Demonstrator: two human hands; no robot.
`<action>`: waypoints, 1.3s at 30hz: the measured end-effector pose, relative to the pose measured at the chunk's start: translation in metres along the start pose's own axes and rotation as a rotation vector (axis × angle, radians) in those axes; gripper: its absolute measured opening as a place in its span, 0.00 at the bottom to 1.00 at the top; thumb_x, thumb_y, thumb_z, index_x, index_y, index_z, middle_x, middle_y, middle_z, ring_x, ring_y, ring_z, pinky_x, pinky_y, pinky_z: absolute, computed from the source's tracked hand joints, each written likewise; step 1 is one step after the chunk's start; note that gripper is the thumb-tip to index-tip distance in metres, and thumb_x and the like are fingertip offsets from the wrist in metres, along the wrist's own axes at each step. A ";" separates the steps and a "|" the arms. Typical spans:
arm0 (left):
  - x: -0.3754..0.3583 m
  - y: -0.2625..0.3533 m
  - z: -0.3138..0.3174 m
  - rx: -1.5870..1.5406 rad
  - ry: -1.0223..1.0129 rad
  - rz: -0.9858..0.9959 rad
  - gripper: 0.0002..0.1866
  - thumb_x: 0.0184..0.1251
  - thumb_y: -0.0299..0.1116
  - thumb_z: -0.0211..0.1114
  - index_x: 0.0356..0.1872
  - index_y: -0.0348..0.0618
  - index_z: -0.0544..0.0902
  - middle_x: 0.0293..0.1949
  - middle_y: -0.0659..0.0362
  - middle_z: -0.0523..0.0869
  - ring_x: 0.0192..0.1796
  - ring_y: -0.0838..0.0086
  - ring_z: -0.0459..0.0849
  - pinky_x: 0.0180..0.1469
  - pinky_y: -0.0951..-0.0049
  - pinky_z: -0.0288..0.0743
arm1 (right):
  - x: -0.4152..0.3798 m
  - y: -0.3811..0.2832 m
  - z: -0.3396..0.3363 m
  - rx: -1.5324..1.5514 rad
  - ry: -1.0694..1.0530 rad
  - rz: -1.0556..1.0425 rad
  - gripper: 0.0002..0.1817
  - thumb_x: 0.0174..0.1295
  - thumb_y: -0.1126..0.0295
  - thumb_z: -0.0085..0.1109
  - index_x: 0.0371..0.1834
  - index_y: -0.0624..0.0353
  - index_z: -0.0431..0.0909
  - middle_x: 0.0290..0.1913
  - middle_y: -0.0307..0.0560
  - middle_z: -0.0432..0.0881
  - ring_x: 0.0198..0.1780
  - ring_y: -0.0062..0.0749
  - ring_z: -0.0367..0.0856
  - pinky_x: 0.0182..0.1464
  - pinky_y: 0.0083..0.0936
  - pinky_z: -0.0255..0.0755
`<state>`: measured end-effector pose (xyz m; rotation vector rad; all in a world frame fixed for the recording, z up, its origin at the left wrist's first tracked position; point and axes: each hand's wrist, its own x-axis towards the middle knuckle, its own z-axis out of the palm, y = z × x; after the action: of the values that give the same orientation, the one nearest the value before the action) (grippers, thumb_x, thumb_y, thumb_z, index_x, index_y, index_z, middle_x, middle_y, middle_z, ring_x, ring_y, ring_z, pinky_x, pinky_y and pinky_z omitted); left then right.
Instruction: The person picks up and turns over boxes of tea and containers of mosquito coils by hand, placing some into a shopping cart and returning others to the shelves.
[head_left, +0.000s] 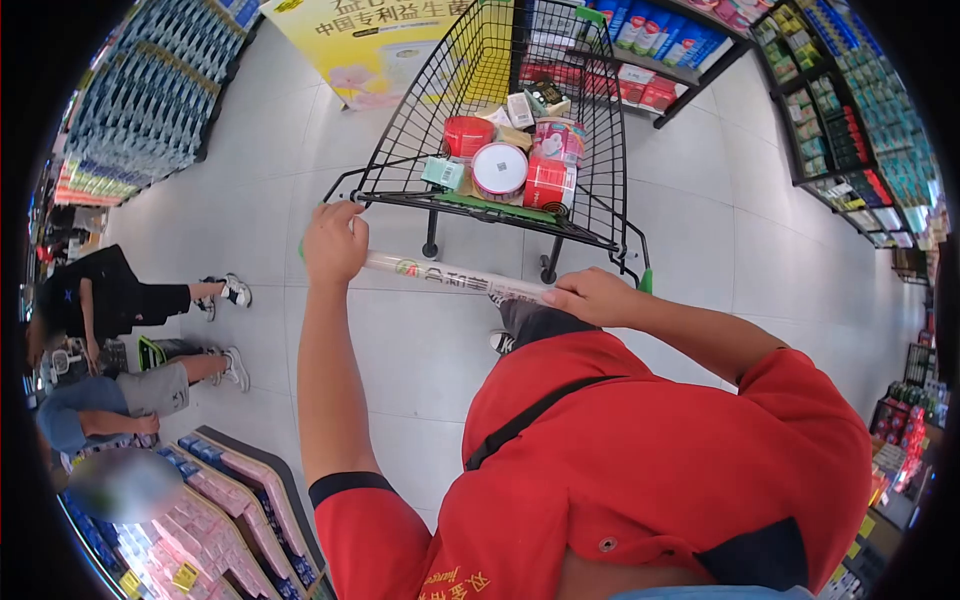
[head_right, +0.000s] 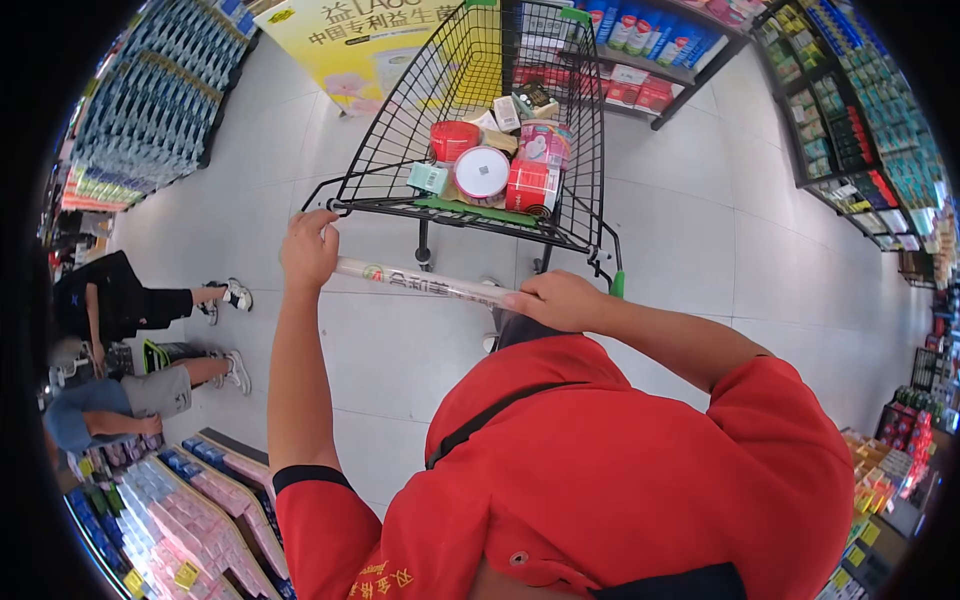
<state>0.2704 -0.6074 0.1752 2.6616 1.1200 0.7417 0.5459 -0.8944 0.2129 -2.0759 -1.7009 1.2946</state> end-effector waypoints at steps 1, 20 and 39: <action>0.007 -0.008 0.001 0.023 0.033 0.022 0.09 0.59 0.31 0.58 0.35 0.45 0.87 0.39 0.56 0.89 0.47 0.58 0.83 0.48 0.60 0.79 | 0.004 -0.007 0.004 0.006 0.012 0.011 0.32 0.72 0.42 0.41 0.36 0.62 0.82 0.30 0.58 0.82 0.35 0.53 0.81 0.40 0.43 0.72; 0.073 -0.149 0.004 -0.136 0.006 0.255 0.09 0.53 0.33 0.61 0.29 0.46 0.89 0.33 0.58 0.90 0.39 0.62 0.84 0.48 0.62 0.78 | 0.102 -0.125 0.105 0.256 0.180 0.222 0.27 0.73 0.47 0.41 0.41 0.59 0.81 0.32 0.57 0.83 0.38 0.52 0.82 0.42 0.42 0.72; 0.104 -0.274 0.011 -0.354 0.096 0.541 0.21 0.58 0.33 0.65 0.54 0.43 0.80 0.65 0.48 0.74 0.66 0.47 0.69 0.67 0.52 0.65 | 0.278 -0.231 0.104 0.031 0.490 0.227 0.19 0.69 0.51 0.51 0.47 0.55 0.76 0.37 0.58 0.84 0.41 0.57 0.83 0.44 0.49 0.72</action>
<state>0.1663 -0.3400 0.1158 2.6382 0.2272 1.0456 0.3008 -0.6166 0.1471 -2.3666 -1.2578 0.7556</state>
